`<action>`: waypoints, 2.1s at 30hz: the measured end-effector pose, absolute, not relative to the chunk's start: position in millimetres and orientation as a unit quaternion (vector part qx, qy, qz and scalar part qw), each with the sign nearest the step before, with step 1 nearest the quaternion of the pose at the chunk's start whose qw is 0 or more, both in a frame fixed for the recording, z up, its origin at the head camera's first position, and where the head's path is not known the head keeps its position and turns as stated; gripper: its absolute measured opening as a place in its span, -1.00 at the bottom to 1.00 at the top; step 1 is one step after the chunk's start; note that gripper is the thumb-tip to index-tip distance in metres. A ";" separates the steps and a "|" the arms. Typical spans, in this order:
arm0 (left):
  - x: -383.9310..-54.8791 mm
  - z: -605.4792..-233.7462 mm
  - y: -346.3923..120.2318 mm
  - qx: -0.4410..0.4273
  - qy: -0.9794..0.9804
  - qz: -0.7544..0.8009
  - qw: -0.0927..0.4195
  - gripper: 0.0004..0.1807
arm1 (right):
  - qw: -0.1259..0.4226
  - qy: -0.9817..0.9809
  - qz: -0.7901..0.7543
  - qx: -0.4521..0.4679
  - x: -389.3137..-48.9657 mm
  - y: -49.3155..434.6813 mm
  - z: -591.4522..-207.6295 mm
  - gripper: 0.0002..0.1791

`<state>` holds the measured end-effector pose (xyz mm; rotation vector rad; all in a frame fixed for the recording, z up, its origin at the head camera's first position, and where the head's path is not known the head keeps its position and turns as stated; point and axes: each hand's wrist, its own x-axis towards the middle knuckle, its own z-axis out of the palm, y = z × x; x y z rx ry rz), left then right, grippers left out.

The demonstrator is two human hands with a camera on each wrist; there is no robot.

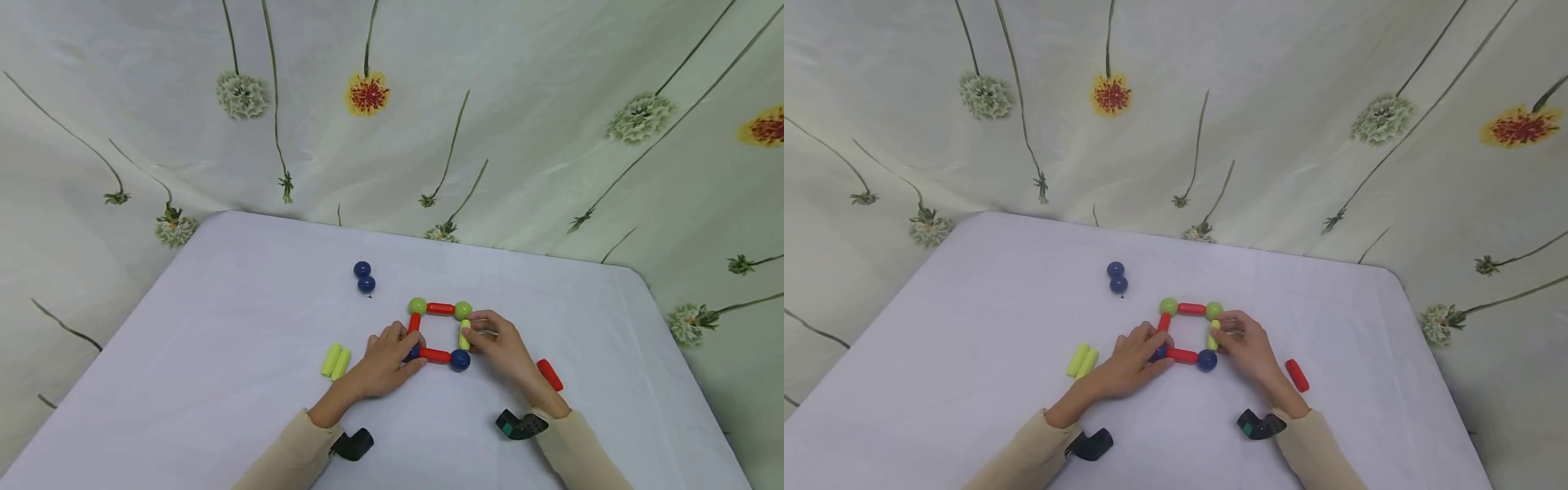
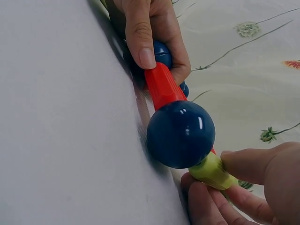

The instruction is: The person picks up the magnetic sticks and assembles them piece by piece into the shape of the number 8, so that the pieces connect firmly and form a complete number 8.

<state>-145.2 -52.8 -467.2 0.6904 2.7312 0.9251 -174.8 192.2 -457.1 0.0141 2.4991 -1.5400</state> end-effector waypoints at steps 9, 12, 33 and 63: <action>-144.2 -466.4 -53.8 0.234 0.919 0.305 0.087 -0.77 | 0.100 0.840 -0.534 -0.006 -174.9 192.1 -459.5 -0.60; -143.8 -465.2 -54.4 0.235 0.918 0.308 0.086 -0.77 | 0.101 0.841 -0.531 -0.006 -175.1 191.9 -459.0 -0.61; -144.5 -465.4 -53.2 0.236 0.920 0.302 0.086 -0.74 | 0.103 0.851 -0.515 -0.013 -178.0 195.2 -452.5 -0.39; -145.9 -464.1 -54.1 0.212 0.909 0.347 0.095 -0.57 | 0.114 0.842 -0.527 -0.028 -181.8 196.4 -457.1 -0.25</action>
